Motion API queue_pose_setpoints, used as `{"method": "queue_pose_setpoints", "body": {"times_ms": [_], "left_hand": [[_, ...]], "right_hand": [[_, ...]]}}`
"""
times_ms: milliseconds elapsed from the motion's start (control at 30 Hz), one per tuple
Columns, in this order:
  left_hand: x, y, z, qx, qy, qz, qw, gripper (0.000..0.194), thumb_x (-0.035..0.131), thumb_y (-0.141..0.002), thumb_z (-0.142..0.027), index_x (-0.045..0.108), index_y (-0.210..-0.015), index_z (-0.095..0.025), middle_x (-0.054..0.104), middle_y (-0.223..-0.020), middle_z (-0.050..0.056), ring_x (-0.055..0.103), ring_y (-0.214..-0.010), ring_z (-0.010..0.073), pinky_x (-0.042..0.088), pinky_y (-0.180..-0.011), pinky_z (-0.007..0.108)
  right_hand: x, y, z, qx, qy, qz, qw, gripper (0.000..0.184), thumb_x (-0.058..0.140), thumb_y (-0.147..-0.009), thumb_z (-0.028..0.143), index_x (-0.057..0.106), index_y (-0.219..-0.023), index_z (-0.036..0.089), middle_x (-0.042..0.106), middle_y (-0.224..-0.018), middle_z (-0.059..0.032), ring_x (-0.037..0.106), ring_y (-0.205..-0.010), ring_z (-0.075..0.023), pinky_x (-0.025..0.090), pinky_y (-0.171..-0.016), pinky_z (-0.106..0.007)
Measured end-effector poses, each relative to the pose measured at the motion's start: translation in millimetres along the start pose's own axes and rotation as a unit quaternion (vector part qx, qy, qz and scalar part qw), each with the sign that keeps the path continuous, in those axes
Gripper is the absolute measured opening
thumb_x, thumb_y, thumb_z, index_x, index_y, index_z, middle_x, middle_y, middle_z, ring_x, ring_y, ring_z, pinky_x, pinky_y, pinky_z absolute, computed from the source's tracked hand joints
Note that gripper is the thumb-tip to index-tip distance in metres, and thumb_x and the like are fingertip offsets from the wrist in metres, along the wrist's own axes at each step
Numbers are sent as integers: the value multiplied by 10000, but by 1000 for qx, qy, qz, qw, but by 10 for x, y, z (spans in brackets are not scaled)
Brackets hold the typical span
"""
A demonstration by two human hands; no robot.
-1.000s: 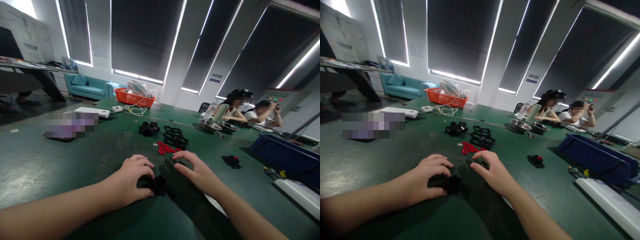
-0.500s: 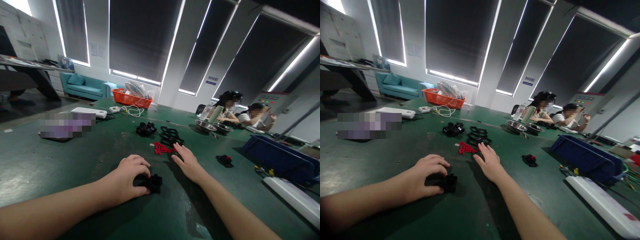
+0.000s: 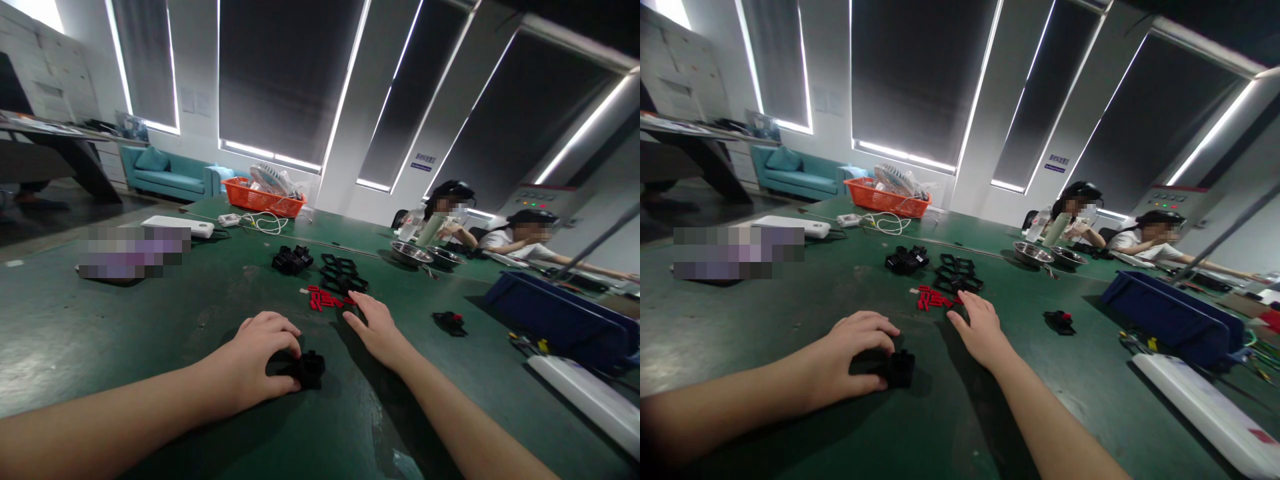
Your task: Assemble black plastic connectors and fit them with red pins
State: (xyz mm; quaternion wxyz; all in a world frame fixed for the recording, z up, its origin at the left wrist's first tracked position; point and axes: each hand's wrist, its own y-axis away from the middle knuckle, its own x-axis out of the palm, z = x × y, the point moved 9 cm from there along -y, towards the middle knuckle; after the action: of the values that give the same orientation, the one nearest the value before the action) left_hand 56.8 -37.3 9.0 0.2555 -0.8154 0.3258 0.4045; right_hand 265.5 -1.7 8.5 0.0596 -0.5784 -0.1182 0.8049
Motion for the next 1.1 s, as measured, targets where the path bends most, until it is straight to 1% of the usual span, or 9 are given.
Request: {"method": "queue_pose_setpoints", "body": {"times_ms": [233, 367, 567, 633, 700, 767, 833, 933, 1100], "left_hand": [[-3, -2, 0, -7, 0, 3, 1000, 213, 756, -729, -243, 683, -928, -231, 613, -1247, 74, 454, -1237, 342, 333, -1006, 535], [-2, 8, -3, -8, 2, 5, 1000, 216, 755, -729, -239, 683, -933, -230, 612, -1250, 73, 453, -1242, 339, 331, -1012, 532], [1, 8, 2, -5, 4, 3, 1000, 217, 751, -733, -236, 686, -940, -228, 607, -1255, 76, 456, -1241, 335, 334, -1015, 529], [3, 3, 3, -5, 3, 3, 1000, 214, 749, -734, -234, 684, -939, -227, 607, -1254, 76, 456, -1241, 333, 336, -1014, 529], [4, -1, 1, -4, 1, 3, 1000, 211, 747, -737, -234, 684, -939, -224, 609, -1252, 78, 459, -1239, 332, 341, -1011, 528], [6, -1, -1, -2, -2, 1, 1000, 214, 749, -737, -237, 683, -940, -222, 611, -1250, 79, 461, -1238, 331, 343, -1011, 527], [8, 4, 0, -2, -3, 2, 1000, 222, 752, -734, -239, 683, -944, -222, 611, -1253, 78, 461, -1239, 330, 342, -1014, 528], [9, 9, 10, -4, -1, 4, 1000, 223, 752, -733, -241, 684, -945, -228, 610, -1258, 73, 459, -1243, 328, 340, -1018, 527], [1, -4, 18, -4, 0, 1, 1000, 223, 755, -731, -245, 688, -943, -232, 611, -1259, 67, 458, -1246, 329, 334, -1028, 530]], "right_hand": [[-73, 15, -14, 12, -25, -36, 999, 463, 503, -912, 352, 569, -1293, 96, 569, -1305, -198, 529, -1252, -280, 366, -1104, -443], [-114, 24, -29, 22, -31, -57, 998, 365, 516, -903, 309, 631, -1197, 126, 607, -1217, -172, 583, -1168, -272, 391, -1080, -451], [-190, 34, -70, 41, -31, -81, 995, 314, 532, -878, 273, 679, -1096, 101, 649, -1086, -175, 626, -1066, -282, 456, -1009, -455], [-207, 33, -105, 46, -29, -92, 994, 305, 551, -860, 267, 682, -1088, 112, 645, -1111, -176, 619, -1089, -288, 451, -1018, -462], [-204, 29, -147, 51, -27, -102, 993, 330, 569, -836, 246, 670, -1124, 123, 619, -1208, -186, 578, -1178, -301, 414, -1062, -477], [-174, 21, -187, 53, -29, -101, 993, 379, 567, -825, 220, 646, -1187, 140, 581, -1315, -183, 518, -1271, -308, 371, -1100, -495], [-132, 12, -216, 55, -32, -92, 994, 410, 550, -833, 204, 627, -1233, 165, 566, -1364, -166, 495, -1306, -303, 356, -1112, -510], [-105, 3, -231, 56, -35, -81, 995, 404, 541, -839, 188, 633, -1232, 174, 595, -1343, -156, 526, -1282, -293, 361, -1112, -504], [-156, 7, -244, 74, -32, -81, 994, 387, 578, -816, 162, 647, -1196, 136, 652, -1238, -171, 601, -1180, -287, 392, -1087, -474]]}}
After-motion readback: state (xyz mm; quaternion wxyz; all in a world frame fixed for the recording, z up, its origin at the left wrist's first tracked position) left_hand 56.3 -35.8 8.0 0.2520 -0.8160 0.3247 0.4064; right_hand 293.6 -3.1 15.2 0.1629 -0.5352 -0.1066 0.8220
